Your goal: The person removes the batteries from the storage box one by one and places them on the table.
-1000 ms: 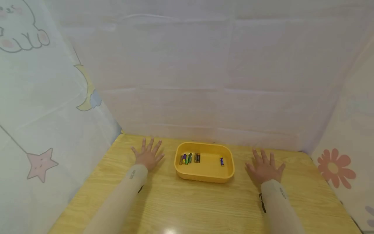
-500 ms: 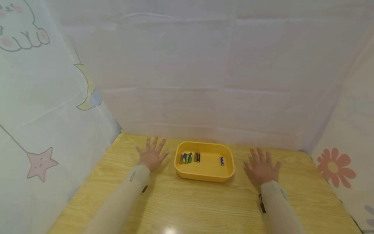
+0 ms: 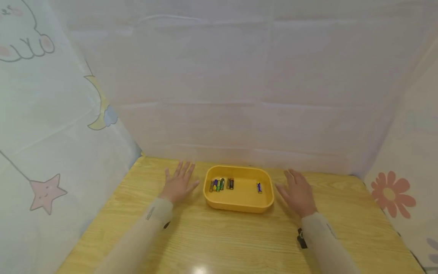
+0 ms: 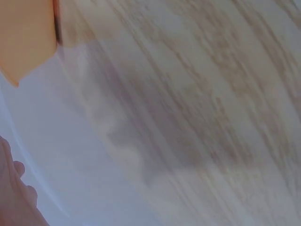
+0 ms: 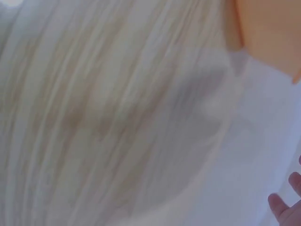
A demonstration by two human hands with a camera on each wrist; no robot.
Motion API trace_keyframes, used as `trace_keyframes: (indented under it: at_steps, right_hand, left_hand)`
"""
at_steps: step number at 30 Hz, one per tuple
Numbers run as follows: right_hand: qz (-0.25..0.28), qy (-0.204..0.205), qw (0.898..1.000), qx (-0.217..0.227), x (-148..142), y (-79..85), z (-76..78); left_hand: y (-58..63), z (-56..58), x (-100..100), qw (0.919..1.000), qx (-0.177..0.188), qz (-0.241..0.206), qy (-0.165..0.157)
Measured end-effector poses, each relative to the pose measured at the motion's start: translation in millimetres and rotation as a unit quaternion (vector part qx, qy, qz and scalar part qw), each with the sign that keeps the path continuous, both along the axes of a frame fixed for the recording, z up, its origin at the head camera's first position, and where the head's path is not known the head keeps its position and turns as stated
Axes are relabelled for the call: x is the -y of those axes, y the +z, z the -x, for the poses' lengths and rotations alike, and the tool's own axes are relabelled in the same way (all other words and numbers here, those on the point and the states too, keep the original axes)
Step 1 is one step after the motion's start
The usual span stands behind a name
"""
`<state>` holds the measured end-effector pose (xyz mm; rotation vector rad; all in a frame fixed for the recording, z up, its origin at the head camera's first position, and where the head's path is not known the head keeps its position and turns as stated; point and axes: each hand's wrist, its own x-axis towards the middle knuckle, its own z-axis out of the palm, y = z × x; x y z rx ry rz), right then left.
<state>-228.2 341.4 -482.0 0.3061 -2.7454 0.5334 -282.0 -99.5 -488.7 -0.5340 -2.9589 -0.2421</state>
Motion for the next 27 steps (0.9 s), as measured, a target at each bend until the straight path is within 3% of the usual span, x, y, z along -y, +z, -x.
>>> trace_keyframes:
  at_steps: [12, 19, 27]
  right_hand:
    - [0.036, 0.058, 0.997, 0.042, 36, 20.7, 4.2]
    - [0.015, 0.093, 0.993, 0.064, 50, 24.1, 13.4]
    - [0.002, 0.105, 0.991, 0.081, 61, 23.0, 19.7]
  left_hand:
    - [10.3, -10.5, -21, 0.9982, 0.007, 0.001, -0.06]
    - [13.7, -14.3, -33, 0.9961, 0.006, 0.021, -0.085]
    - [9.4, -18.5, -41, 0.9945, 0.012, 0.031, -0.099]
